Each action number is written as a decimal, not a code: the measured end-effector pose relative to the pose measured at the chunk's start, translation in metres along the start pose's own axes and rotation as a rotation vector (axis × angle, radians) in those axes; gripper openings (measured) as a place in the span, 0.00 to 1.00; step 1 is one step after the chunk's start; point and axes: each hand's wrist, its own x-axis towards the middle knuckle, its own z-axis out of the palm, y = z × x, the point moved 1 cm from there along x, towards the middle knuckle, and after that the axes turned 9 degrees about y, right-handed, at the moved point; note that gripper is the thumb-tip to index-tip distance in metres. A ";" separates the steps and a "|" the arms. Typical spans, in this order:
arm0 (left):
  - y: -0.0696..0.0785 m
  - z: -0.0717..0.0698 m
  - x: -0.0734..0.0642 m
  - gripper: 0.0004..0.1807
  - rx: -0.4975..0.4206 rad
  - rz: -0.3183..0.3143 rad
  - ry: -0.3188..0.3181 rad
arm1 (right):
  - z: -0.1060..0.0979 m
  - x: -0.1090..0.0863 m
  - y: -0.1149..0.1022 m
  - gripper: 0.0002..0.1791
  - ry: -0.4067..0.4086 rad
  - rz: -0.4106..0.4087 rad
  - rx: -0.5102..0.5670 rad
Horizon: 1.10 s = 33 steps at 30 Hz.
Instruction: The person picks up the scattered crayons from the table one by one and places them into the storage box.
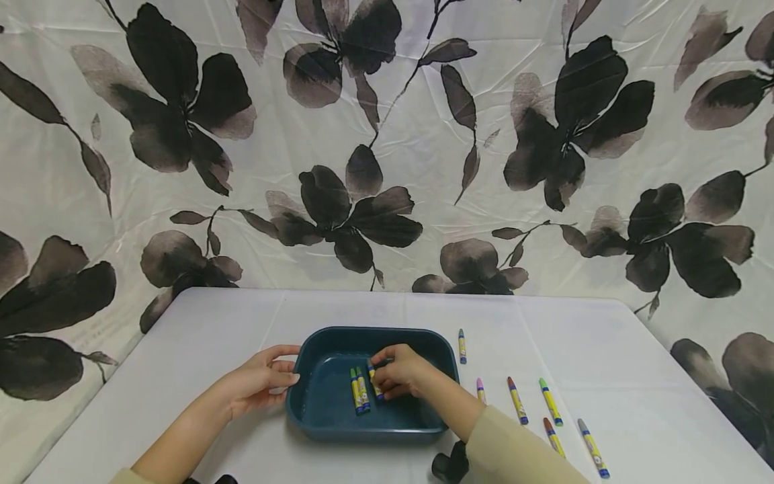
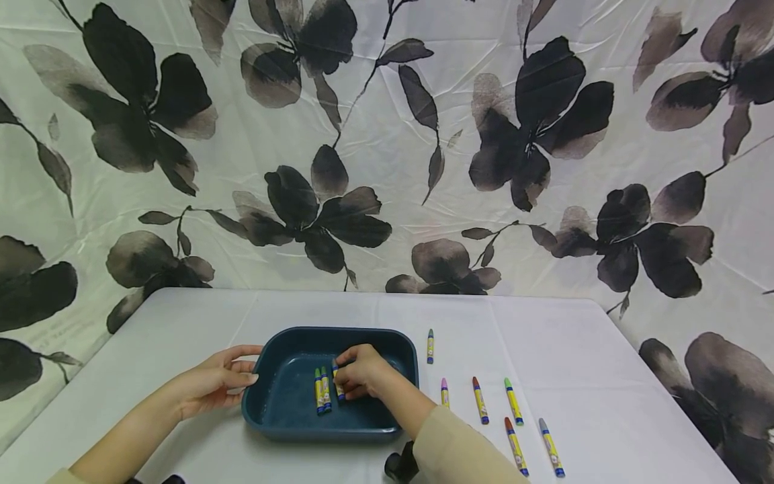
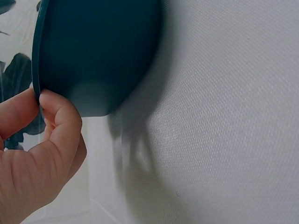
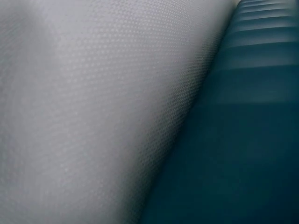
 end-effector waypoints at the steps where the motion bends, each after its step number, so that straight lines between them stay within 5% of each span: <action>1: 0.000 0.000 0.000 0.37 0.001 0.001 -0.001 | 0.000 0.000 0.000 0.16 -0.002 0.001 0.000; 17: -0.002 -0.006 0.005 0.39 -0.017 0.012 -0.056 | -0.013 -0.003 -0.006 0.18 -0.059 -0.034 0.038; 33: 0.001 -0.002 0.001 0.37 -0.030 -0.002 -0.030 | -0.046 -0.008 -0.018 0.22 -0.113 -0.067 0.108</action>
